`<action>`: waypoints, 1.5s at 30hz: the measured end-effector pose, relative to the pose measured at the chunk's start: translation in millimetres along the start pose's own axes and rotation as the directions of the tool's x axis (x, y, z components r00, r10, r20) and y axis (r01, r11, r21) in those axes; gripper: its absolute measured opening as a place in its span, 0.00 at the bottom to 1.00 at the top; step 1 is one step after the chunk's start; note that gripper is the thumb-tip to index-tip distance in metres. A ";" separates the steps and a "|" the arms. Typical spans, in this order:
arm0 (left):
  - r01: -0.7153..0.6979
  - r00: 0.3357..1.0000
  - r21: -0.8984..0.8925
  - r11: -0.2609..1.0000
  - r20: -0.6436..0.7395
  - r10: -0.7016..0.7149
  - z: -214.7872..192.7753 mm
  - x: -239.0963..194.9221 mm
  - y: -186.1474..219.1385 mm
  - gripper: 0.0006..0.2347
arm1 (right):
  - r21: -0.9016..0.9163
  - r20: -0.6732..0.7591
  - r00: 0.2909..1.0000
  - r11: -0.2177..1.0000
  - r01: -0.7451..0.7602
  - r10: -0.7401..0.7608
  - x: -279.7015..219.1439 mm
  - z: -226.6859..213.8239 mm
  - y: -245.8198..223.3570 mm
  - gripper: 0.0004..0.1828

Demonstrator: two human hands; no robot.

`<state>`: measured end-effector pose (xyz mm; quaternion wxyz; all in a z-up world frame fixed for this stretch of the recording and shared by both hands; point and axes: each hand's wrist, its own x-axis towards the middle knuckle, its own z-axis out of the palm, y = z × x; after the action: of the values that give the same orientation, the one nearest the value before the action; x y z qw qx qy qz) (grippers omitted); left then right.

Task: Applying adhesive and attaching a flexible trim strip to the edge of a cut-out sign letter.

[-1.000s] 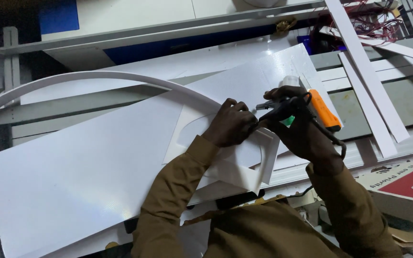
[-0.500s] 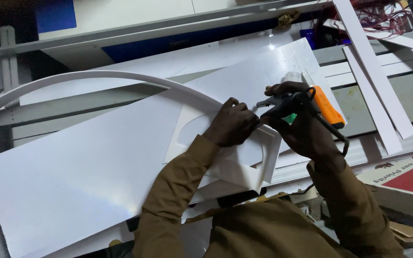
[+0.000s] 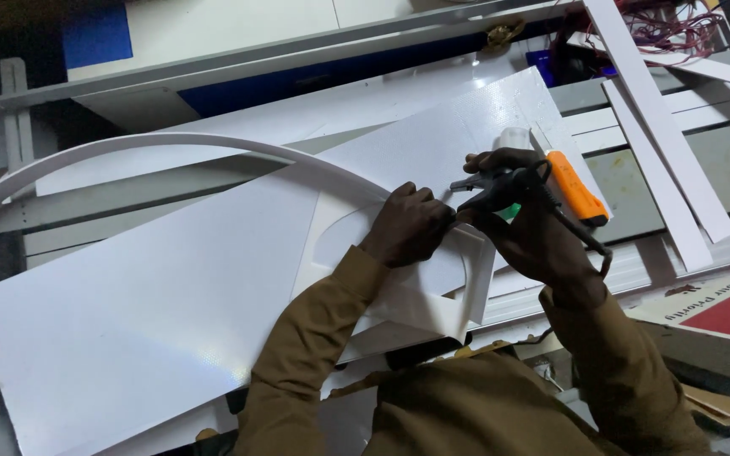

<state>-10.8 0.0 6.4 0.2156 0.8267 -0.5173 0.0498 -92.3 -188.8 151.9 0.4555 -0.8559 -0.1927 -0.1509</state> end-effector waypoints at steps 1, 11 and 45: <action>0.004 1.000 0.001 1.000 -0.005 -0.004 1.5 -0.9 0.0 0.09 | 0.019 -0.002 1.000 1.000 0.005 -0.005 -0.1 0.2 -0.8 0.35; -0.004 0.997 -0.040 0.999 -0.071 0.001 -3.4 -1.3 2.5 0.07 | 0.034 0.004 0.999 0.999 0.037 -0.037 2.1 -0.1 2.2 0.35; 0.250 0.968 -0.192 0.949 0.060 -0.243 2.4 0.7 0.4 0.05 | 0.059 -0.022 0.999 0.997 0.049 -0.048 -4.4 -2.7 -5.3 0.32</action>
<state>-11.2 -1.7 4.5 0.2921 0.8600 -0.4161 -0.0439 -98.8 -189.2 155.2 0.4791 -0.8354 -0.2131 -0.1650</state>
